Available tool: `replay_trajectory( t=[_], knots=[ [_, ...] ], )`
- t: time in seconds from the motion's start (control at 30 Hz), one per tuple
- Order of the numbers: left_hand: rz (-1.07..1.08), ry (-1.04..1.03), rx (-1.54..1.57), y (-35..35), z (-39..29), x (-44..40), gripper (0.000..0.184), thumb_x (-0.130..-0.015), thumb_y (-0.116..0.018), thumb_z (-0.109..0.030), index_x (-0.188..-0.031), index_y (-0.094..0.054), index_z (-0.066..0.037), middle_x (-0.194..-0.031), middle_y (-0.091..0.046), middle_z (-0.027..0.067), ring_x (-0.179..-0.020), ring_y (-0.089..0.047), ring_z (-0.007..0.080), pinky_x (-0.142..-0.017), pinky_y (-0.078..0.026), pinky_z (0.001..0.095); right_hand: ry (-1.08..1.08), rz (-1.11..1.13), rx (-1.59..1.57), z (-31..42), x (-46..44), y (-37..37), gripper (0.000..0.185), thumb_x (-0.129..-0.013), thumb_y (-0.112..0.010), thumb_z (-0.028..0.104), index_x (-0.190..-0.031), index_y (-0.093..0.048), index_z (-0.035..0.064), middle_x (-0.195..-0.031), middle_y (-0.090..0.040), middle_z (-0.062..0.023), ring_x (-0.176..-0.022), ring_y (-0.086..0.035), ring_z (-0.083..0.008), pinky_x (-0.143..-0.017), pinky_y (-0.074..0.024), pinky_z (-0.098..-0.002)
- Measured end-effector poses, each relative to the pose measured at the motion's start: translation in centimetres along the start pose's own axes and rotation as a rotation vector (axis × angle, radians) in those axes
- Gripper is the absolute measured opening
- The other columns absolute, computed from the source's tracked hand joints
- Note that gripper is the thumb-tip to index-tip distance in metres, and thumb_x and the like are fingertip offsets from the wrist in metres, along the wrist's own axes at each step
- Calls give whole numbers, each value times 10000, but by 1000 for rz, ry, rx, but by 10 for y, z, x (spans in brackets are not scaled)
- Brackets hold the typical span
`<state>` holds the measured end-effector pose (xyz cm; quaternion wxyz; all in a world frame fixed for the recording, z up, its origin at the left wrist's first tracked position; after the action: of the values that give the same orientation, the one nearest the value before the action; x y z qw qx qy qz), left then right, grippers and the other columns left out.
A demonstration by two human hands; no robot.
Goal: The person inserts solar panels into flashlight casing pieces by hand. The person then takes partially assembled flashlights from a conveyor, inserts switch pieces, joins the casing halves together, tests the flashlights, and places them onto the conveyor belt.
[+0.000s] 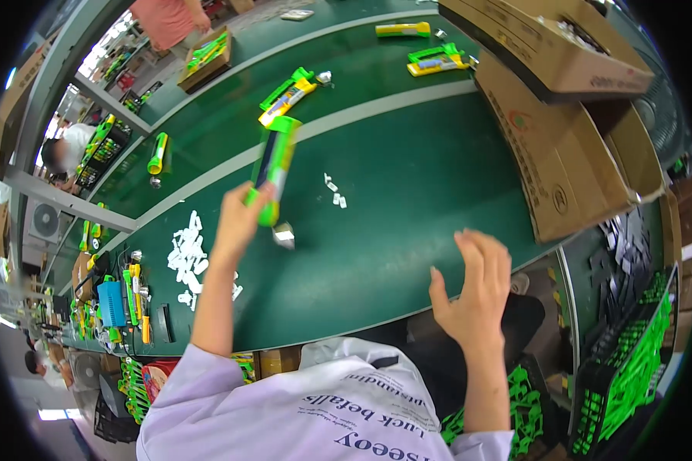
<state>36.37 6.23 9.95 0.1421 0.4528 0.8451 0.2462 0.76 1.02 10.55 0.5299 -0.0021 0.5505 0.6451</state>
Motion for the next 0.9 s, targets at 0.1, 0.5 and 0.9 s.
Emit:
replay_trajectory(
  t=[0.1, 0.5, 0.9],
  knots=[
    [-234, 121, -258, 50, 69, -102, 638, -856, -632, -583, -772, -695, 47, -705, -669, 163, -653, -634, 227, -634, -473, 372, -152, 28, -25, -15, 37, -49, 478, -701, -728, 77, -1139, -548, 12, -1157, -566, -173, -1065, -530, -379, -911, -425, -487],
    [-265, 255, -1006, 146, 161, -332, 891, -750, -652, -690, -1222, -589, 63, -1262, -594, 263, -1193, -574, 374, -973, -469, 445, -174, -95, 45, -37, 49, -83, 327, -599, -622, 98, -920, -616, 31, -979, -620, -132, -934, -597, -331, -911, -435, -484],
    [252, -268, -700, -8, 71, -321, 532, -878, -635, -533, -1115, -583, -59, -1160, -623, 181, -1081, -580, 307, -953, -431, 393, -206, -90, 41, -38, 51, -84, 278, -605, -641, 89, -880, -628, 45, -980, -625, -115, -953, -607, -316, -920, -433, -484]
  ],
)
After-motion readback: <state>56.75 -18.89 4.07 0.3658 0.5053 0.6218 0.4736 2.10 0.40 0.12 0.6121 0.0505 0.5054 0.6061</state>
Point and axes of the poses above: each hand's wrist, its own x-axis away from the middle knuckle, its own y-axis out of the back of the hand, z = x × y, the point moved 1 cm from there along -x, towards the middle knuckle
